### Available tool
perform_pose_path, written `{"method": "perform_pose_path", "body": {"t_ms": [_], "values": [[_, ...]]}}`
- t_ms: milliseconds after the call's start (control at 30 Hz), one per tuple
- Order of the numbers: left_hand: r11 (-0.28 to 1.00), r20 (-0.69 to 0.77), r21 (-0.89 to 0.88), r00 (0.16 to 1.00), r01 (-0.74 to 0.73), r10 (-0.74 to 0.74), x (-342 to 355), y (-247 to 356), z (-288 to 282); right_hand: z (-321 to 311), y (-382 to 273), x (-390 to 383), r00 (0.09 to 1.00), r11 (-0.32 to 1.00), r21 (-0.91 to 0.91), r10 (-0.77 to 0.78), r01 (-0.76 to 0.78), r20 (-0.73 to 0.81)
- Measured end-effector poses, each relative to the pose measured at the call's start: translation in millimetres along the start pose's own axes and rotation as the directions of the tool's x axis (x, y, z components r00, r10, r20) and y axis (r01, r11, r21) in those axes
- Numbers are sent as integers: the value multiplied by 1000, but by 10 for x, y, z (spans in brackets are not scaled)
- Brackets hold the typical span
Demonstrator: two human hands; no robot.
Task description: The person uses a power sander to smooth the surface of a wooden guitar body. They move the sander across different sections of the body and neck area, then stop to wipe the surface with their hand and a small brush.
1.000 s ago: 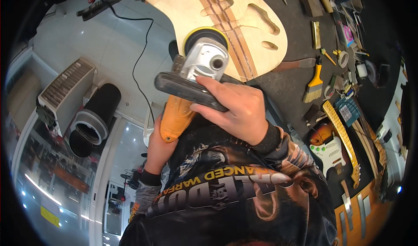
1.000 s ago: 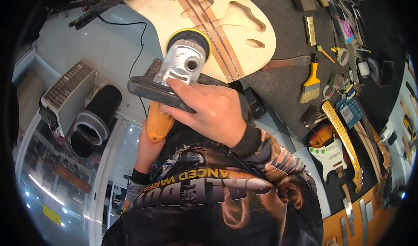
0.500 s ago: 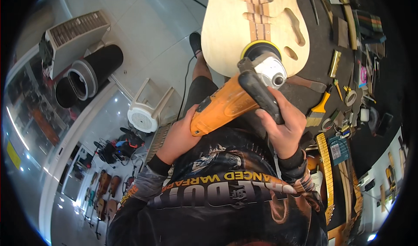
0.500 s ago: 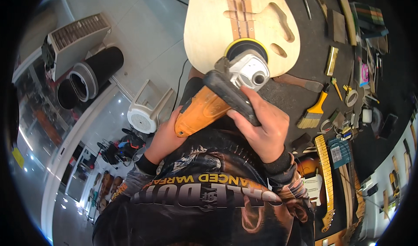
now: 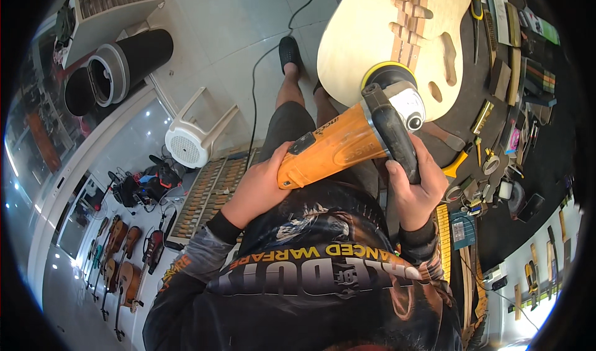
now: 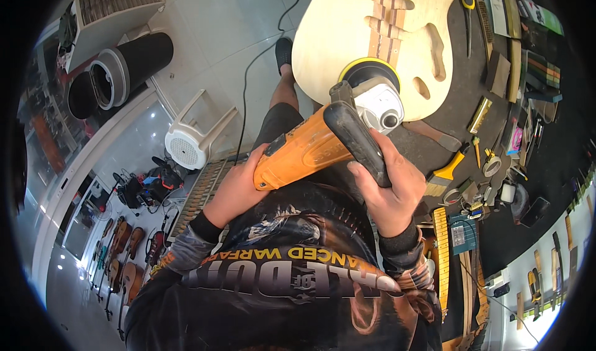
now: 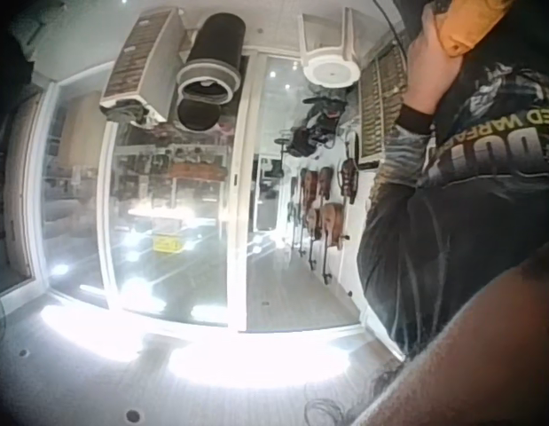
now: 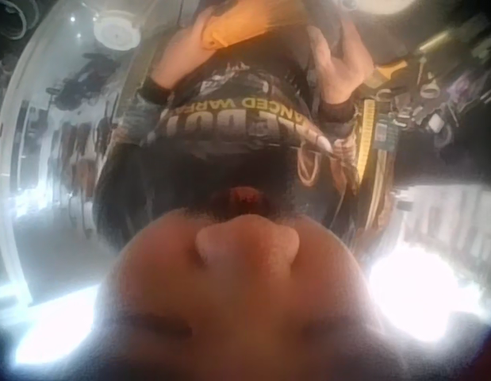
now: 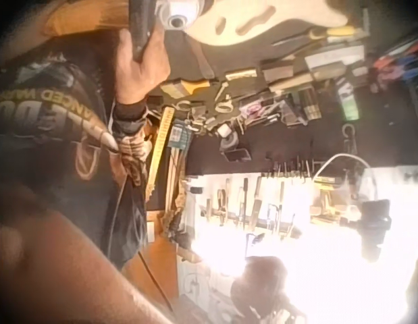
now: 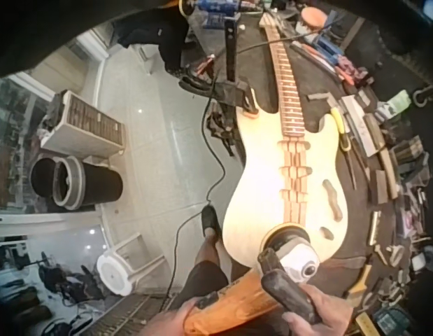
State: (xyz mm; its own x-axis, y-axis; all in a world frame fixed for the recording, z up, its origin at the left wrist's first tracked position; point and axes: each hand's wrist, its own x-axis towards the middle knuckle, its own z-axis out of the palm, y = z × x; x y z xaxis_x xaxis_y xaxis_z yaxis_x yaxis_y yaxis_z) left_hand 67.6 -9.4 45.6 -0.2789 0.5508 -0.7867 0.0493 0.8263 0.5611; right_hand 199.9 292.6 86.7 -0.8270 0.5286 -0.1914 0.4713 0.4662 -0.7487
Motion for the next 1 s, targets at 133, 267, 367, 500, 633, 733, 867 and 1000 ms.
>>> {"method": "perform_pose_path", "body": {"t_ms": [133, 267, 367, 500, 633, 733, 867, 1000], "values": [[1000, -15, -13, 1000, 18, -18, -27, -68, -97, 83, -90, 151, 999, 1000, 0, -15, 15, 48], [998, -42, -56, 998, 41, -44, -11, -89, -233, 170, -219, 342, 997, 1000, 21, -22, 20, 74], [995, -58, -86, 997, 50, -56, -2, -110, -366, 236, -329, 467, 994, 1000, 15, -2, 1, 106], [994, -87, -92, 993, 66, -74, 15, -74, -561, 338, -448, 629, 992, 999, 25, -23, 20, 121], [984, -62, -155, 993, 94, -104, 61, -127, -689, 424, -540, 830, 993, 998, 19, -63, 62, 96], [985, -71, -140, 991, 103, -113, 117, -143, -754, 483, -561, 966, 992, 995, 16, -101, 100, 76], [990, -164, -136, 985, 32, -54, 121, -152, -756, 473, -598, 1023, 992, 997, 35, -79, 76, 97], [992, -120, -113, 991, 48, -62, 116, -89, -693, 387, -514, 894, 995, 997, 59, -59, 54, 76]]}}
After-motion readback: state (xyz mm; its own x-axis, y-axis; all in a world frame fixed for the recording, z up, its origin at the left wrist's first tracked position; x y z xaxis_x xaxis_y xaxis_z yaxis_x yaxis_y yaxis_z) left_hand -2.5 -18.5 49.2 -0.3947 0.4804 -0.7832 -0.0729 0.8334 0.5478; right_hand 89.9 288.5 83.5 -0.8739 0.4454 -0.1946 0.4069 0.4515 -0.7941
